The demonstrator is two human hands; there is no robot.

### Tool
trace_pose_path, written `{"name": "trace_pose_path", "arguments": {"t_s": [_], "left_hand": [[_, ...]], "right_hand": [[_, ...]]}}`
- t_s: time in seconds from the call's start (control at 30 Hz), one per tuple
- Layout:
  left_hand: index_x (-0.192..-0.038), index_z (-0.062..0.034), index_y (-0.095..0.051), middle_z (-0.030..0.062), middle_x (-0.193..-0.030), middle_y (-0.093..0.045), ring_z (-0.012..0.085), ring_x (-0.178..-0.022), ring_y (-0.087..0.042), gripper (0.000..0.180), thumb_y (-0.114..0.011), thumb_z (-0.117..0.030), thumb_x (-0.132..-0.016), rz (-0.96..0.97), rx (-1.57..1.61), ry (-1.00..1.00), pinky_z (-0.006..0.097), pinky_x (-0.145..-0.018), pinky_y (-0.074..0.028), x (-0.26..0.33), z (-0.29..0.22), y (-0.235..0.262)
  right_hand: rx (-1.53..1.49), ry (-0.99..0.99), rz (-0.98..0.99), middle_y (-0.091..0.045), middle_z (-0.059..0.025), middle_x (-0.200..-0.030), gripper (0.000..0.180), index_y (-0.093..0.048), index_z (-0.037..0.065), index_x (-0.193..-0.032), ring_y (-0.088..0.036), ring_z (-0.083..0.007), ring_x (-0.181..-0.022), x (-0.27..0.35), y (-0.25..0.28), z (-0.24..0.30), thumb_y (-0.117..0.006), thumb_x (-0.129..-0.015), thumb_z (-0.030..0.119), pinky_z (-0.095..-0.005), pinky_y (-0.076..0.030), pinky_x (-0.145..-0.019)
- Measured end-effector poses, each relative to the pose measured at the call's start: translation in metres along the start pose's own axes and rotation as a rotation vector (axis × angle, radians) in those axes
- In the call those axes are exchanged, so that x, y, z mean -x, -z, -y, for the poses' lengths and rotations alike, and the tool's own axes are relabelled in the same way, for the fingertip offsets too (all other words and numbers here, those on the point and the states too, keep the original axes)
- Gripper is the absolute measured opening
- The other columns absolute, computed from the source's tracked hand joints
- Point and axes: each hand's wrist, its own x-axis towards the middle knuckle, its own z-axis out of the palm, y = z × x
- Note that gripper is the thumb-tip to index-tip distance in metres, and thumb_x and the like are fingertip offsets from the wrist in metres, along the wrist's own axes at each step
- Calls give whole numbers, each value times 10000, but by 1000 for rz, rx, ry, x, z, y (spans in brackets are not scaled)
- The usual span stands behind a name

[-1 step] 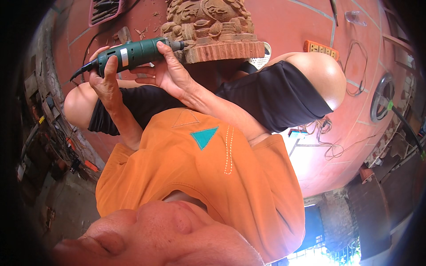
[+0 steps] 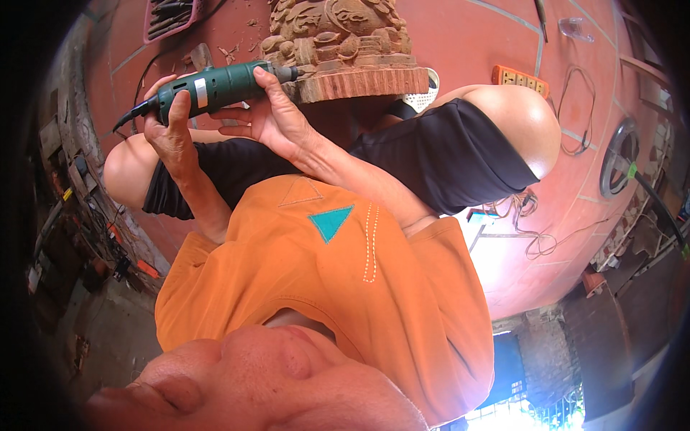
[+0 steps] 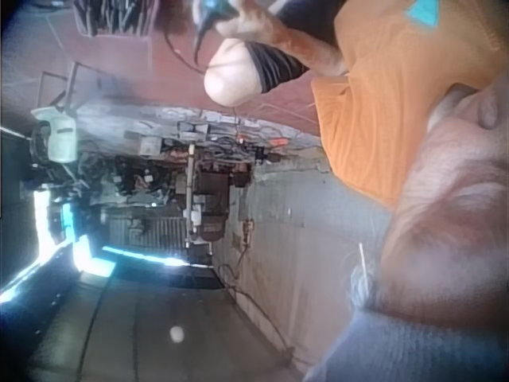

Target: The person uses a handheld rotary tool to carve details into a wooden sculpture of a seated figure. They hold the tool with both hands and work on the lower portion of the figure, removing wood shavings as they refine the surface.

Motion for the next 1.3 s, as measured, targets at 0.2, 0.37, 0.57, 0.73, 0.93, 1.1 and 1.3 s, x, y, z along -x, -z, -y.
{"name": "trace_pose_path", "arguments": {"t_s": [0.2,0.37,0.57,0.73,0.93,1.1,1.3], "left_hand": [[-1106,21,-582,135,-1022,-651,203,-968,-612,382,-699,-204,-820,6,65,-95,323,-923,-464,-5,2,-5],[-1116,22,-577,147,-1039,-644,210,-991,-605,397,-698,-212,-819,10,119,-60,332,-944,-450,-5,4,-14],[-1127,-12,-551,111,-1006,-654,165,-940,-607,396,-739,-179,-821,47,168,-49,293,-890,-476,-7,3,-20],[-1134,-19,-557,99,-993,-652,151,-908,-606,400,-742,-185,-821,71,150,-55,282,-865,-485,-9,5,-24],[-1130,-21,-559,90,-979,-655,140,-896,-605,397,-746,-188,-822,78,127,-57,262,-844,-487,-9,0,-27],[-1128,-26,-560,85,-979,-653,137,-889,-604,390,-744,-189,-826,88,139,-45,263,-842,-487,-10,1,-29],[-1133,-25,-556,87,-986,-649,138,-896,-602,395,-746,-184,-825,99,144,-54,267,-848,-486,-10,4,-26]], "right_hand": [[8,23,57,-567,-137,-1195,639,-458,80,-1277,-620,-321,-1032,-4,1,9,-586,-872,557,-468,-537,-868],[30,81,59,-551,-144,-1231,647,-435,94,-1298,-603,-335,-1052,-6,4,15,-604,-863,542,-489,-546,-864],[43,104,28,-562,-140,-1217,627,-438,97,-1293,-604,-335,-1049,-5,8,21,-589,-872,537,-494,-526,-877],[43,116,41,-563,-131,-1226,615,-443,110,-1296,-599,-345,-1054,-5,13,24,-585,-873,533,-496,-513,-882],[29,123,50,-559,-121,-1241,616,-443,118,-1306,-597,-349,-1055,-5,13,25,-578,-874,537,-494,-510,-882],[33,138,27,-556,-119,-1247,621,-439,116,-1313,-598,-343,-1050,-6,13,25,-561,-880,543,-491,-510,-883],[39,148,34,-560,-114,-1236,638,-427,114,-1321,-600,-336,-1043,-6,12,22,-558,-876,553,-480,-514,-876]]}}
